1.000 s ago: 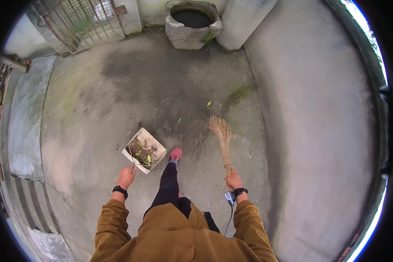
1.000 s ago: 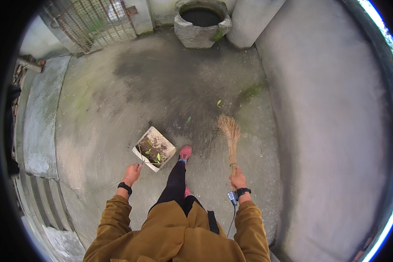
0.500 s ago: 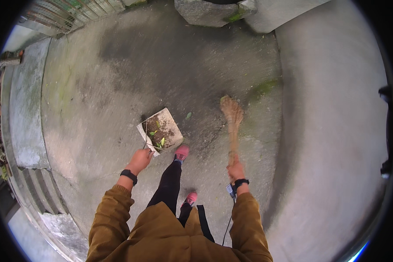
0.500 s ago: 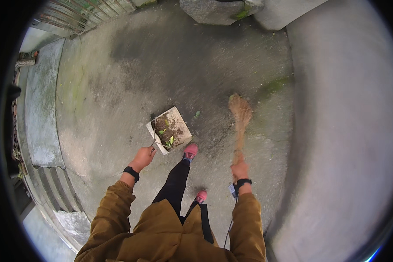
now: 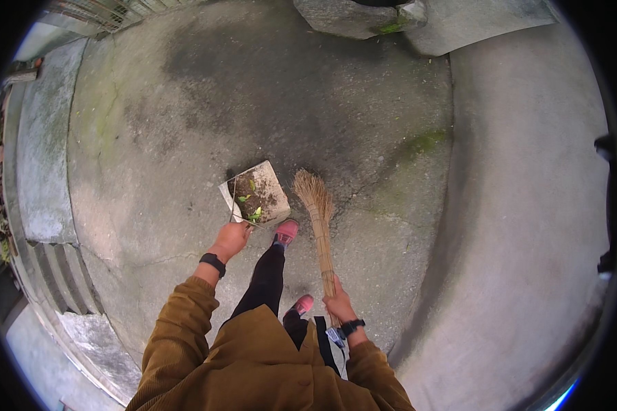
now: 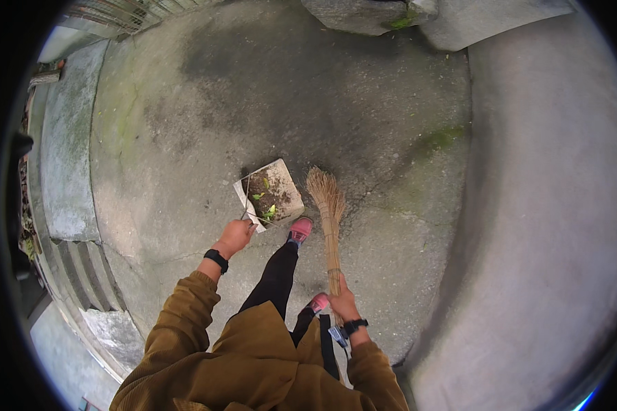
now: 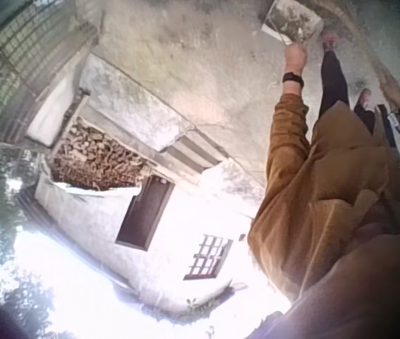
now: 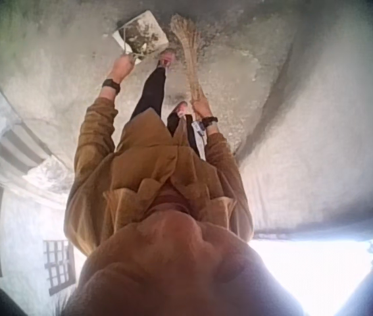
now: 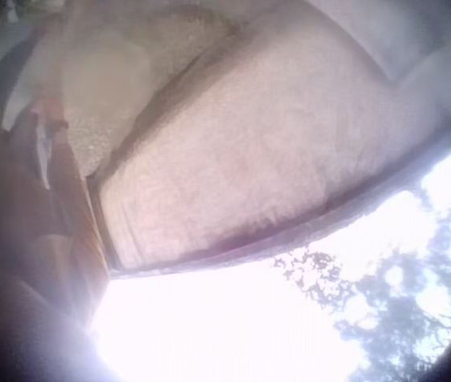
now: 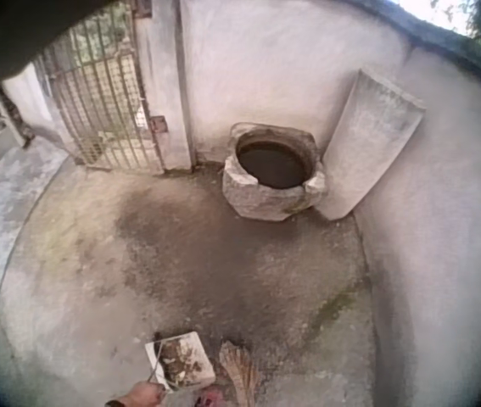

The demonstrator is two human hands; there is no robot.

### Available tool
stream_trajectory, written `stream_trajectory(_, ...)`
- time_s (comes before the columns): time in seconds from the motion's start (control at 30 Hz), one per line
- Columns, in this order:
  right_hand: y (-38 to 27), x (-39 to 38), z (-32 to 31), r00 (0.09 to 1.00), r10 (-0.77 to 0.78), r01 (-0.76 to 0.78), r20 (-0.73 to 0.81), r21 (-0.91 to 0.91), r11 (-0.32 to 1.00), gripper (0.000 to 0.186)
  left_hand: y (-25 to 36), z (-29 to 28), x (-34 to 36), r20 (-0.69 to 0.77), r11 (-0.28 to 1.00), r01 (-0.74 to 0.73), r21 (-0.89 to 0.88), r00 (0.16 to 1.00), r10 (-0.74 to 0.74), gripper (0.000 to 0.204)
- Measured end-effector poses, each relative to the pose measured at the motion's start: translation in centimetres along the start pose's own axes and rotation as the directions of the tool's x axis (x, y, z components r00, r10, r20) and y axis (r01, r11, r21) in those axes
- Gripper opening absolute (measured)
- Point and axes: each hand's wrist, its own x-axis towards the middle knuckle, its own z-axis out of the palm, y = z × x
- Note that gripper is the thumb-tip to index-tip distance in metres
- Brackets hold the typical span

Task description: The person sweeps scattered leafy greens into a dustpan using a broom, then walks to a fenced chicken enclosure and feeds the greens to the chickens. The person continues sweeping the remaining debris on the concrete patio.

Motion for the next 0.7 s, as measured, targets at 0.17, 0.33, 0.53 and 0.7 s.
stream_trajectory(0.17, -1.7, 1.2, -0.2, 0.936, 0.041, -0.017, 0.35, -0.07, 0.997, 0.081, -0.7, -2.3, 1.9, 0.038, 0.999, -0.028, -0.028, 0.999, 0.029, 0.026)
stream_trajectory(0.33, 3.1, -6.2, -3.3, 0.942, 0.095, -0.131, 0.321, 0.093, 0.987, 0.088, 2.3, -2.3, 1.1, 0.069, 0.995, -0.069, -0.078, 0.995, 0.074, 0.028)
stream_trajectory(0.53, 20.1, -12.5, -6.8, 0.959, 0.259, -0.285, 0.118, 0.375, 0.882, 0.088, 14.2, 9.7, -6.8, 0.172, 0.966, -0.249, -0.064, 0.951, 0.256, 0.033)
stream_trajectory(0.7, 31.8, -9.4, -8.9, 0.946, 0.316, -0.226, -0.068, 0.559, 0.798, 0.081, 20.8, 16.0, -3.8, 0.203, 0.901, -0.432, -0.036, 0.88, 0.43, 0.036)
